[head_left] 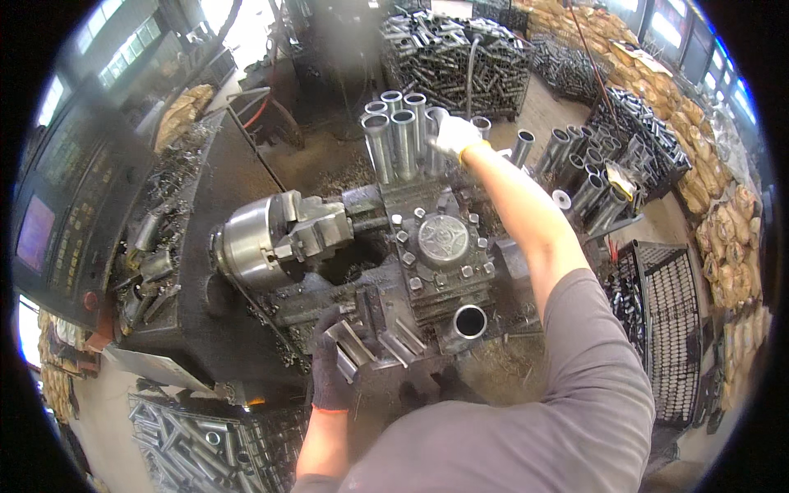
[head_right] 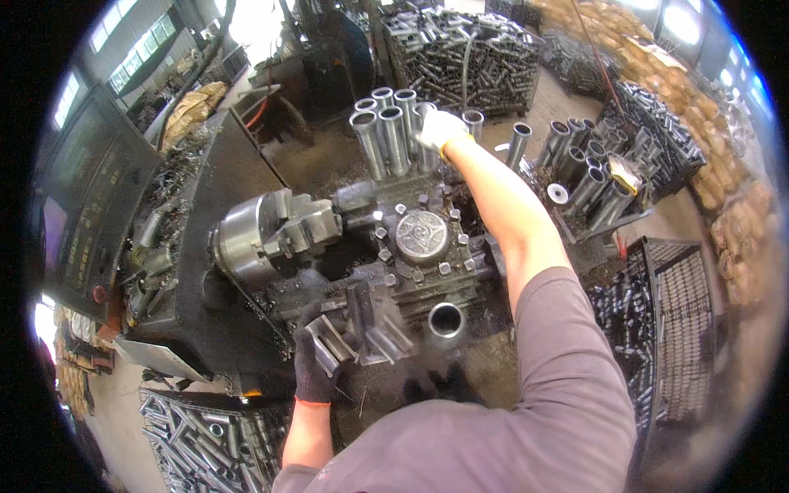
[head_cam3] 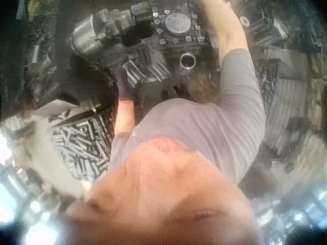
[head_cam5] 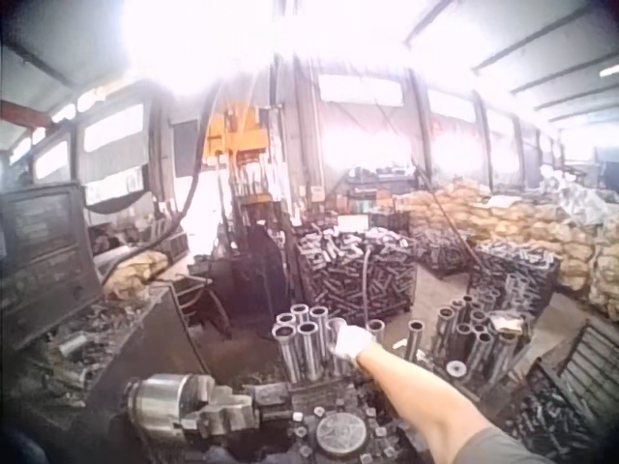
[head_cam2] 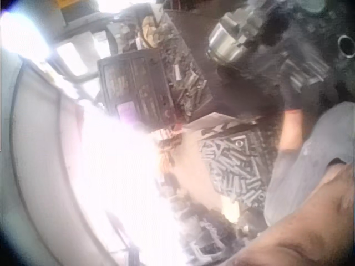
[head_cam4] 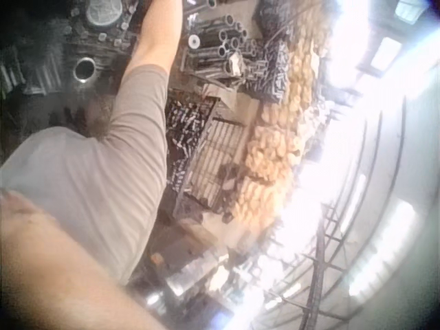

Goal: The person puts on gloves and repeatedly loads cylindrical metal parts into a lathe chuck, operates the machine, and removes the finished parts into a nearby crate. The cycle of loading, machining, and unloading is repeated throughout the clip.

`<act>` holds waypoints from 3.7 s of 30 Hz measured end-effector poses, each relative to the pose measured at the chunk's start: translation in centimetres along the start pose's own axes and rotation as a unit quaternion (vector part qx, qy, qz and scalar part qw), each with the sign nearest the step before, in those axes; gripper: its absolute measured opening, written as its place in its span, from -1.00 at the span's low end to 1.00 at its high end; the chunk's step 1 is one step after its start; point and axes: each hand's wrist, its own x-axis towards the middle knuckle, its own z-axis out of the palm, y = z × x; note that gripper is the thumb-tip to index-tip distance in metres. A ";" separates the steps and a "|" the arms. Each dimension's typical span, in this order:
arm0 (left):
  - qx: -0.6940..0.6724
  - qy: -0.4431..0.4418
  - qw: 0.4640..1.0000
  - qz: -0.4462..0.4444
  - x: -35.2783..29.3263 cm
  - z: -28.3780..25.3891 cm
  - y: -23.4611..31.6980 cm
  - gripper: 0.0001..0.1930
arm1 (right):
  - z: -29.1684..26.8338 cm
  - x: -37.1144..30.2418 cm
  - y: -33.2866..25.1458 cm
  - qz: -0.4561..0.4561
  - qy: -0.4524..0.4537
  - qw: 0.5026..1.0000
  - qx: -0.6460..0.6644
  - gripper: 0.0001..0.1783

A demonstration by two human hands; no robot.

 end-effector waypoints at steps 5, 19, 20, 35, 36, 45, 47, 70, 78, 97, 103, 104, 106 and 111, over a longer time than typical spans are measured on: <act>0.099 -0.055 0.990 0.082 2.3 0.6 5.7 -0.11 | -5.0 -6.6 -4.8 -0.107 0.103 0.989 0.004 -0.54; -0.052 0.010 0.989 -0.139 1.7 -6.2 1.6 -0.50 | 12.7 -36.5 -17.0 -0.067 -0.122 0.989 0.052 -0.22; -0.092 0.013 0.982 -0.164 1.5 -7.4 0.4 -0.47 | 15.0 -36.7 -16.1 -0.032 -0.168 0.985 -0.002 -0.24; 0.031 -0.196 0.978 0.067 3.0 -2.1 1.5 -0.09 | 5.2 -34.5 -19.1 0.076 -0.260 0.783 0.560 -0.33; 0.073 -0.213 0.969 0.099 4.2 -2.9 3.0 -0.07 | 3.3 -34.3 -19.1 0.052 -0.247 0.780 0.572 -0.27; 0.901 0.079 0.346 0.252 20.1 -5.6 13.6 0.00 | -7.8 -15.2 -12.0 -0.313 0.070 0.946 -0.034 -0.16; 0.911 0.053 0.320 0.256 20.5 -4.3 14.7 0.06 | -5.7 -9.8 -10.5 -0.310 0.049 0.922 -0.228 -0.35; -0.191 0.338 0.914 0.117 -12.8 -33.2 -2.8 -0.48 | 9.2 0.5 -12.8 -0.133 -0.464 0.871 -0.093 -0.44; 0.374 0.326 0.863 0.092 -14.3 -38.0 -1.6 -0.61 | 8.6 -0.6 -13.8 -0.231 -0.425 0.872 0.069 0.09; 0.826 0.451 0.299 0.158 7.7 -15.0 37.2 -0.12 | -2.0 -35.5 0.1 0.029 0.158 0.914 0.373 -0.61; 0.792 0.443 0.405 0.112 8.4 -13.6 38.2 -0.17 | -1.9 -40.5 3.3 0.048 0.139 0.936 0.320 -0.59; 0.787 0.413 0.379 0.255 7.5 -11.6 35.9 -0.29 | -1.6 -40.9 3.7 0.059 0.132 0.934 0.327 -0.59; 0.773 0.318 0.393 0.384 1.9 -8.9 27.0 -0.42 | -0.6 -41.2 4.4 0.052 0.095 0.934 0.341 -0.59; 0.666 0.126 0.707 0.203 -11.5 -6.3 -0.3 -0.71 | 3.5 -39.8 5.0 0.042 -0.013 0.912 0.409 -0.27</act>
